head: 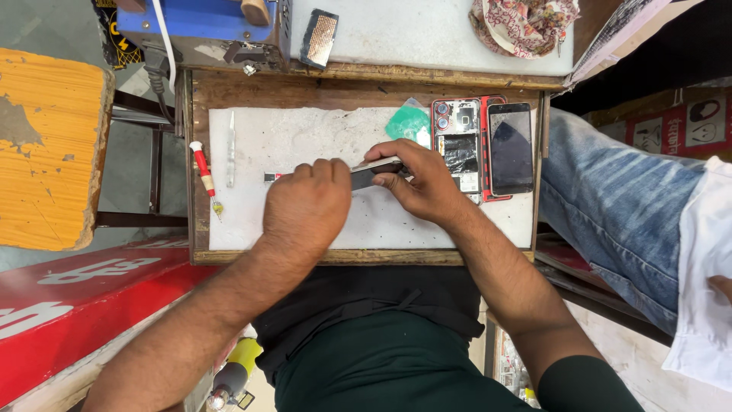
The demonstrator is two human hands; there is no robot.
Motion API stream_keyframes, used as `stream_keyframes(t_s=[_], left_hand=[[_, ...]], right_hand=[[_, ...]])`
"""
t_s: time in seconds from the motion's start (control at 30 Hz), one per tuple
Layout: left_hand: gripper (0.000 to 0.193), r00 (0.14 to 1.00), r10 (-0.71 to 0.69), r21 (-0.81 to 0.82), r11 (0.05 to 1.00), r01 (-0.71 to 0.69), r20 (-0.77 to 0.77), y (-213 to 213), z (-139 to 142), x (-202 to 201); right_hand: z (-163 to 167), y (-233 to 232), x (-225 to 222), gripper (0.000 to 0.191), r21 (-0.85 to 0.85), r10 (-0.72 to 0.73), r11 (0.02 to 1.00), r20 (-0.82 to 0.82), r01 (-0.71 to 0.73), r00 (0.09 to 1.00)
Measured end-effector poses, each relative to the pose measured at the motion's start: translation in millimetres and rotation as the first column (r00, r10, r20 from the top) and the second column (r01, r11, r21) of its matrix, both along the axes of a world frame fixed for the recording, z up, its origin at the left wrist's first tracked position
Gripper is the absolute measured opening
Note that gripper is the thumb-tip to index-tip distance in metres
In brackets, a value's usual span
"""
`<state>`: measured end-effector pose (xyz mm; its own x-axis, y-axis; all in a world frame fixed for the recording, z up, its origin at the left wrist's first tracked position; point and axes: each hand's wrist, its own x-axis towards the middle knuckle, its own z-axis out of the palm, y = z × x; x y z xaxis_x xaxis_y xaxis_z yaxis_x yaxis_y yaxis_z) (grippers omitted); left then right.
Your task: The person uses a prying tool to separate the screen from the smartphone frame, then uses a screwdriver to remove screws from the internal chassis. The person handles the phone, screen, and internal components on a workbench.
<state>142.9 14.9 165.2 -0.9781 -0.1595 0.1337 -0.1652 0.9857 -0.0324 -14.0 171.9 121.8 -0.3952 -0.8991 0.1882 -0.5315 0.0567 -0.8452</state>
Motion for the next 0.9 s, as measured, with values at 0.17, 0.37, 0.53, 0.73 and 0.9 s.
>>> stream_keyframes(t_s=[0.17, 0.37, 0.53, 0.73, 0.9], left_hand=[[0.031, 0.978, 0.04, -0.032, 0.998, -0.048, -0.207, 21.3, 8.4, -16.1], [0.037, 0.976, 0.072, 0.085, 0.995, -0.056, -0.205, 21.3, 16.2, -22.8], [0.057, 0.884, 0.266, 0.539, 0.842, -0.018, -0.386, -19.6, 5.9, 10.1], [0.06, 0.857, 0.492, 0.958, -0.138, 0.252, -0.154, -16.0, -44.1, 20.7], [0.055, 0.816, 0.544, 0.959, -0.066, 0.276, -0.197, -9.0, -52.9, 6.5]], right_hand=[[5.2, 0.5, 2.5, 0.051, -0.044, 0.016, 0.999, -0.019, -0.016, 1.0], [-10.2, 2.1, -2.8, 0.072, 0.006, -0.068, 0.998, 0.176, 0.068, 0.982], [-38.5, 5.9, -14.0, 0.034, -0.28, 0.083, 0.956, 0.532, 0.082, 0.843], [-52.2, -7.1, 5.0, 0.026, -0.346, 0.132, 0.91, 0.765, 0.23, 0.631], [-29.1, -16.4, 18.9, 0.023, -0.175, 0.068, 0.984, 0.439, 0.012, 0.896]])
